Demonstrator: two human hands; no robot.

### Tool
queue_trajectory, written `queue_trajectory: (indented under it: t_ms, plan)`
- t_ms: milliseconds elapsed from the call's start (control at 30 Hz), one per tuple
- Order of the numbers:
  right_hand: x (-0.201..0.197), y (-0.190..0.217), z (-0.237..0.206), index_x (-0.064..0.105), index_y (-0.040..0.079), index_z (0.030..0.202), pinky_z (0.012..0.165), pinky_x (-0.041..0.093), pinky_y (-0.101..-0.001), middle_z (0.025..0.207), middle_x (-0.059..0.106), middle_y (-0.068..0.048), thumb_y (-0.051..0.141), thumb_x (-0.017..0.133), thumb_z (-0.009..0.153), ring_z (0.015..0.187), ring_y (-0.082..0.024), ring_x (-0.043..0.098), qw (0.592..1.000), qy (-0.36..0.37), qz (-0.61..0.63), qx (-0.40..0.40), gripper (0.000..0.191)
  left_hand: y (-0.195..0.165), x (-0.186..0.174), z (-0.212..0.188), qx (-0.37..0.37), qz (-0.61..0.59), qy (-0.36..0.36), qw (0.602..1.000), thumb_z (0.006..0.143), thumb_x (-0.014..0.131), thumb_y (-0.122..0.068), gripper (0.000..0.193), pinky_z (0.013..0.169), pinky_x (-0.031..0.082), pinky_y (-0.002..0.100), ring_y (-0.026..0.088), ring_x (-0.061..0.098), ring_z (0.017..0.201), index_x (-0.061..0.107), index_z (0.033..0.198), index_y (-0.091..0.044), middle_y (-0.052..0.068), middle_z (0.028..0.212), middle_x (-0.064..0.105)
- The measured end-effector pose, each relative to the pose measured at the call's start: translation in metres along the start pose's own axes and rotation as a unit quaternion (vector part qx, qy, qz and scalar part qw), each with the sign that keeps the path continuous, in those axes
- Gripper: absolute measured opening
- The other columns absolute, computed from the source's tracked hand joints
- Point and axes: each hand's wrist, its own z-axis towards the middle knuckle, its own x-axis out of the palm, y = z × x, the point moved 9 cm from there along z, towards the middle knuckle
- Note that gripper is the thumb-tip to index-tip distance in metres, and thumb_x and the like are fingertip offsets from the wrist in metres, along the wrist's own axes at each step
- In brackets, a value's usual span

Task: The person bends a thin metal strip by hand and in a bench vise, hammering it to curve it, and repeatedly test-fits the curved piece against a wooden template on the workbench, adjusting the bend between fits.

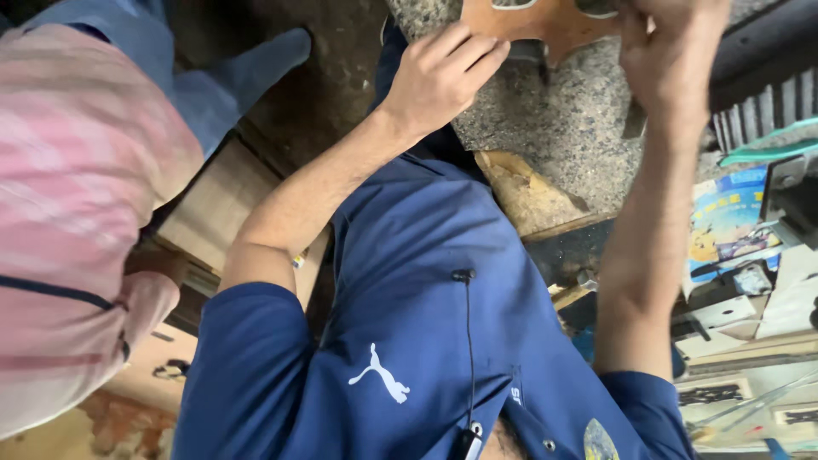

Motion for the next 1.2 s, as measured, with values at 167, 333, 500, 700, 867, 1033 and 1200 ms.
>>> queue_trajectory:
  t_ms: [167,333,500,700,867,1033,1200]
  plan:
    - [-0.012,0.017,-0.046,0.071,-0.001,0.129,0.100,0.056,-0.0371,0.125,0.068,-0.014,0.013,0.076,0.105,0.116,-0.025,0.066,0.940,-0.056,0.301,0.150,0.028,-0.028,-0.048,0.023,0.088,-0.020,-0.065,0.994,0.090,0.077,-0.007,0.024,0.091,0.060,0.032,0.020,0.067,0.113,0.077,0.114,-0.004,0.004,0.118,0.070]
    - [-0.002,0.048,-0.118,0.070,-0.006,0.119,0.086,0.050,-0.0262,0.112,0.067,-0.010,0.004,0.074,0.101,0.099,-0.014,0.062,0.739,-0.101,0.580,0.328,0.021,-0.057,-0.083,0.054,0.182,-0.108,-0.093,0.973,0.094,0.082,-0.002,0.023,0.100,0.064,0.036,0.023,0.067,0.116,0.076,0.117,-0.002,0.006,0.119,0.071]
    - [-0.016,0.063,-0.172,0.069,-0.010,0.113,0.083,0.049,-0.0237,0.107,0.066,-0.012,-0.008,0.071,0.101,0.094,-0.015,0.061,0.645,-0.277,0.630,0.331,0.012,-0.087,-0.075,0.080,0.164,-0.218,0.000,0.962,0.090,0.080,0.003,0.037,0.104,0.058,0.038,0.027,0.064,0.122,0.073,0.125,-0.004,0.009,0.133,0.065]
    - [-0.034,0.088,-0.242,0.068,-0.008,0.112,0.080,0.055,-0.0280,0.110,0.065,-0.011,-0.002,0.069,0.101,0.094,-0.018,0.066,0.582,-0.419,0.623,0.313,0.013,-0.137,-0.038,0.086,0.033,-0.428,0.212,0.878,0.098,0.077,0.003,0.049,0.113,0.052,0.030,0.024,0.064,0.129,0.058,0.143,-0.003,0.009,0.143,0.062]
    - [-0.057,0.116,-0.330,0.066,-0.012,0.109,0.073,0.041,-0.0216,0.107,0.063,-0.012,0.004,0.065,0.113,0.084,-0.012,0.054,0.628,-0.463,0.511,0.360,0.017,-0.216,-0.015,0.067,0.133,-0.394,0.339,0.844,0.095,0.082,-0.003,0.039,0.095,0.055,0.028,0.023,0.069,0.110,0.068,0.131,-0.008,0.006,0.121,0.069]
    - [-0.072,0.140,-0.413,0.064,-0.010,0.106,0.071,0.043,-0.0241,0.102,0.062,-0.011,0.010,0.060,0.117,0.078,-0.012,0.055,0.613,-0.491,0.519,0.338,0.024,-0.295,0.027,0.022,0.061,-0.475,0.535,0.696,0.101,0.074,-0.007,0.027,0.087,0.063,0.027,0.011,0.069,0.102,0.069,0.128,-0.007,0.003,0.119,0.070]
    - [-0.083,0.150,-0.511,0.064,-0.009,0.108,0.063,0.043,-0.0242,0.099,0.062,-0.012,0.010,0.061,0.112,0.072,-0.013,0.056,0.580,-0.529,0.521,0.335,0.020,-0.388,0.076,-0.026,0.083,-0.458,0.607,0.644,0.097,0.077,-0.008,0.026,0.084,0.059,0.026,0.007,0.069,0.093,0.073,0.123,-0.004,0.002,0.104,0.075]
